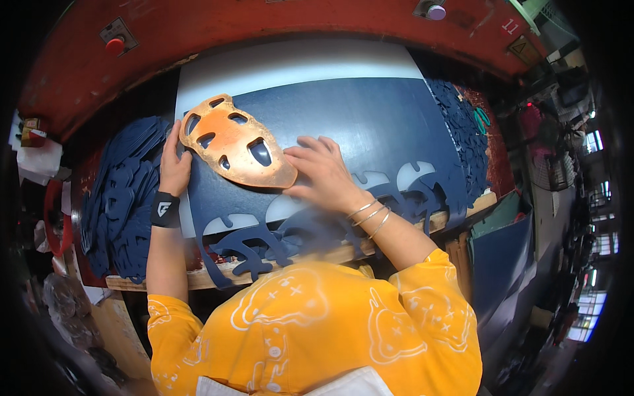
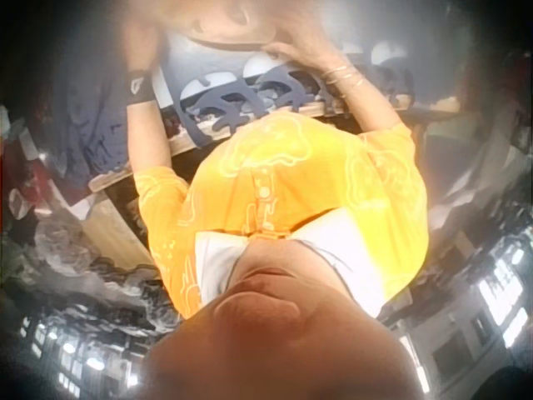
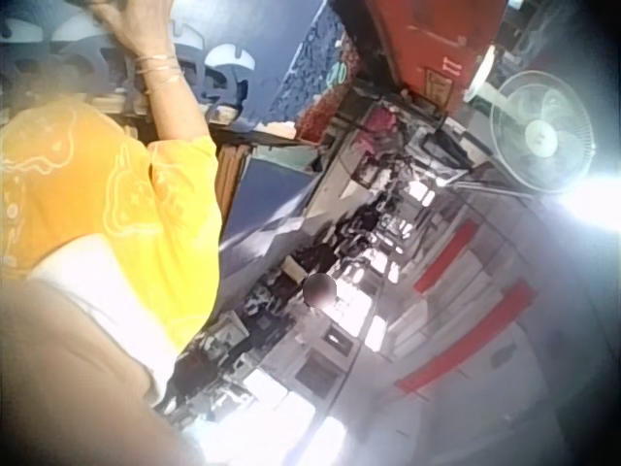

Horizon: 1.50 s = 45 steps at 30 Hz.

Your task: The person operates a die-cutting machine to cut blue material into shaped pieces. They repeatedly place the material, press a button to activate the machine, remove the cut pieces, and stack them. The person also places the cut pieces into a plastic bag.

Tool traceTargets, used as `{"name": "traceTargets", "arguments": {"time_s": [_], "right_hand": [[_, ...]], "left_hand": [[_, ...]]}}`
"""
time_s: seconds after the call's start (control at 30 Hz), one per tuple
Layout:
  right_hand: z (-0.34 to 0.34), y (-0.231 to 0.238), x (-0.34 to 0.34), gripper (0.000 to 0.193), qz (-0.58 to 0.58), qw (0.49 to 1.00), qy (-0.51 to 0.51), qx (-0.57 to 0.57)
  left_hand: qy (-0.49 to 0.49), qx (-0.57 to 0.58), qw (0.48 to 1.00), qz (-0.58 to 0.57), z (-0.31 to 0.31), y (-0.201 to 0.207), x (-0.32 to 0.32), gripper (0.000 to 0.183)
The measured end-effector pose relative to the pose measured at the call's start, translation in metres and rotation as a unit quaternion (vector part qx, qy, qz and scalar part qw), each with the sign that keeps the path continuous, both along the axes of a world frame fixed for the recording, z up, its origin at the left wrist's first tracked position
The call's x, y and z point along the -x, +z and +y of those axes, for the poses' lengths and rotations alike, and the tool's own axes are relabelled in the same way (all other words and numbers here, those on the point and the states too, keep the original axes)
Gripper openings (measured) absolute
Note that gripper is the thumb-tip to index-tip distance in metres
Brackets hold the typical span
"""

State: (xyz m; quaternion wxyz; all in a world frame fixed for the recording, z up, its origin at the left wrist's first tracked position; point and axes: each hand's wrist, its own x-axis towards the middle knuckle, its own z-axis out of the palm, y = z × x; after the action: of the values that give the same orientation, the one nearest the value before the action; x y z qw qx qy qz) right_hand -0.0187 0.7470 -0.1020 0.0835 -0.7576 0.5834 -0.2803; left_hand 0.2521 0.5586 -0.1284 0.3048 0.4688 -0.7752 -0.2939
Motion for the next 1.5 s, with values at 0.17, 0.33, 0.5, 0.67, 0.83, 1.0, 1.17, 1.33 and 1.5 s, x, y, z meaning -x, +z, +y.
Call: {"name": "traceTargets", "arguments": {"time_s": [0.17, 0.33, 0.5, 0.67, 0.83, 1.0, 1.17, 1.33, 1.5], "right_hand": [[0.003, 0.008, 0.000, 0.058, 0.033, 0.999, 0.006, -0.008], [-0.001, 0.004, -0.001, 0.059, 0.022, 1.000, 0.001, -0.013], [0.017, 0.009, 0.021, 0.069, -0.035, 0.998, -0.027, -0.049], [0.069, 0.011, 0.053, 0.066, 0.170, 0.945, -0.265, -0.088], [0.073, -0.023, 0.069, 0.055, 0.036, 0.967, -0.249, 0.046], [0.065, 0.036, 0.153, 0.065, -0.091, 0.827, -0.361, 0.421], [0.042, 0.103, 0.206, 0.069, -0.117, 0.736, -0.424, 0.515], [0.083, 0.074, 0.193, 0.070, -0.162, 0.767, -0.350, 0.512], [0.158, 0.007, 0.131, 0.050, -0.217, 0.883, -0.251, 0.333]], "left_hand": [[0.002, 0.036, 0.999, 0.002, 0.001, 0.001, 0.000, 0.067], [0.004, 0.045, 0.999, 0.003, 0.002, -0.001, 0.002, 0.066], [0.023, 0.042, 0.999, -0.019, 0.018, 0.011, 0.001, 0.065], [0.089, 0.041, 0.983, 0.153, 0.123, 0.030, -0.010, 0.043], [-0.074, -0.065, 0.986, 0.132, 0.240, 0.001, 0.017, 0.008], [-0.041, 0.171, 0.983, 0.056, 0.258, -0.033, 0.026, 0.009], [-0.008, 0.179, 0.984, 0.020, 0.258, -0.039, 0.018, 0.020], [0.030, 0.202, 0.979, 0.021, 0.267, -0.042, 0.018, 0.017], [0.056, 0.184, 0.981, 0.024, 0.270, -0.037, 0.025, 0.018]]}}
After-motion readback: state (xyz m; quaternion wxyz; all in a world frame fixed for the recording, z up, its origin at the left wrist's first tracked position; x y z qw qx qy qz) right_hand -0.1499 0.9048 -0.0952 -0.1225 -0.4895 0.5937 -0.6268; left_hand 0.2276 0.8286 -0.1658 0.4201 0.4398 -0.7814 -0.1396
